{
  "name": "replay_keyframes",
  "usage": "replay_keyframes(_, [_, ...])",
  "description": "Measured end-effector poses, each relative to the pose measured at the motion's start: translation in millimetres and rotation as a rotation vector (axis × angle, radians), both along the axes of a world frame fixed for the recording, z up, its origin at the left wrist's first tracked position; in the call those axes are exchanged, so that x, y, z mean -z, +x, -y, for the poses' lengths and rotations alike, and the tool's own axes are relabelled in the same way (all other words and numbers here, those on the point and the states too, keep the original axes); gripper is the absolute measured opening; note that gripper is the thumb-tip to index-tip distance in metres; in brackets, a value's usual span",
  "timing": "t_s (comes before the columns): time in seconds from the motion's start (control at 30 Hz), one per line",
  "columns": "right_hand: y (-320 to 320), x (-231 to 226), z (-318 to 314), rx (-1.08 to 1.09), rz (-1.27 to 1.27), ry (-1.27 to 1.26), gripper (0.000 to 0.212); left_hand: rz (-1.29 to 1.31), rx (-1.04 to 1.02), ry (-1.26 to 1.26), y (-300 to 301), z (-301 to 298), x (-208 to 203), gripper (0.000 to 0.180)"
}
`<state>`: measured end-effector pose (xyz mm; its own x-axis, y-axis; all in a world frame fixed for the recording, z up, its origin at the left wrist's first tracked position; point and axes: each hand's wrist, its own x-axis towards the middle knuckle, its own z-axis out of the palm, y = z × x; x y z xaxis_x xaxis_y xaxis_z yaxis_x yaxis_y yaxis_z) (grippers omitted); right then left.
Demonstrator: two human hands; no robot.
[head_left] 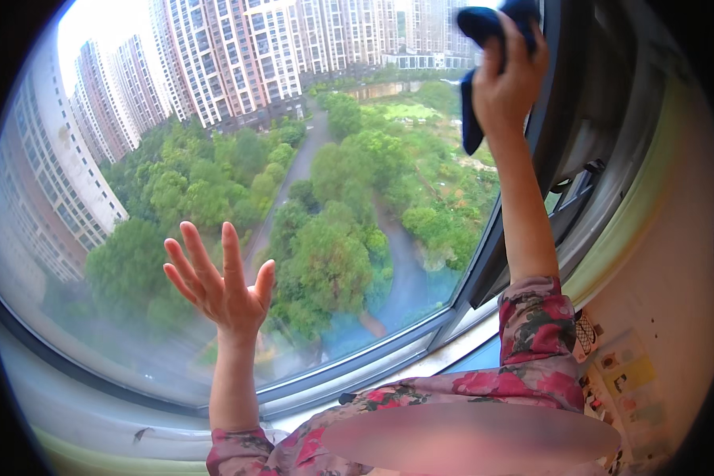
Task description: Wiping and cleaning a large glass window with a blue cloth.
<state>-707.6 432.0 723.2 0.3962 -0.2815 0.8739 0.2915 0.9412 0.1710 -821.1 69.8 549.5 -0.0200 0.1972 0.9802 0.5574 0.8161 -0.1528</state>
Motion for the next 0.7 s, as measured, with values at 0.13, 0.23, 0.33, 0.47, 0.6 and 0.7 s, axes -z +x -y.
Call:
replay_keyframes(0.13, [-3,-42,54,-0.107,0.247,0.282,0.037,-0.001,-0.048,-0.02,-4,11,2,0.064])
replay_keyframes(0.23, [25,-105,26,-0.278,0.333,0.342,0.029,-0.009,-0.025,-0.026,-3,-2,0,0.067])
replay_keyframes(0.33, [57,-135,50,-0.192,0.711,0.525,0.025,-0.01,-0.036,-0.032,0,-2,-3,0.066])
replay_keyframes(0.47, [-16,-107,122,-0.289,0.271,0.38,0.014,0.001,0.001,-0.007,-3,0,-1,0.061])
replay_keyframes(0.6, [-40,-55,186,-0.448,0.425,0.566,0.022,-0.005,-0.037,-0.028,-2,15,-1,0.065])
replay_keyframes(0.7, [-25,-65,153,-0.258,0.37,0.413,0.031,0.01,-0.043,-0.024,-3,19,2,0.063])
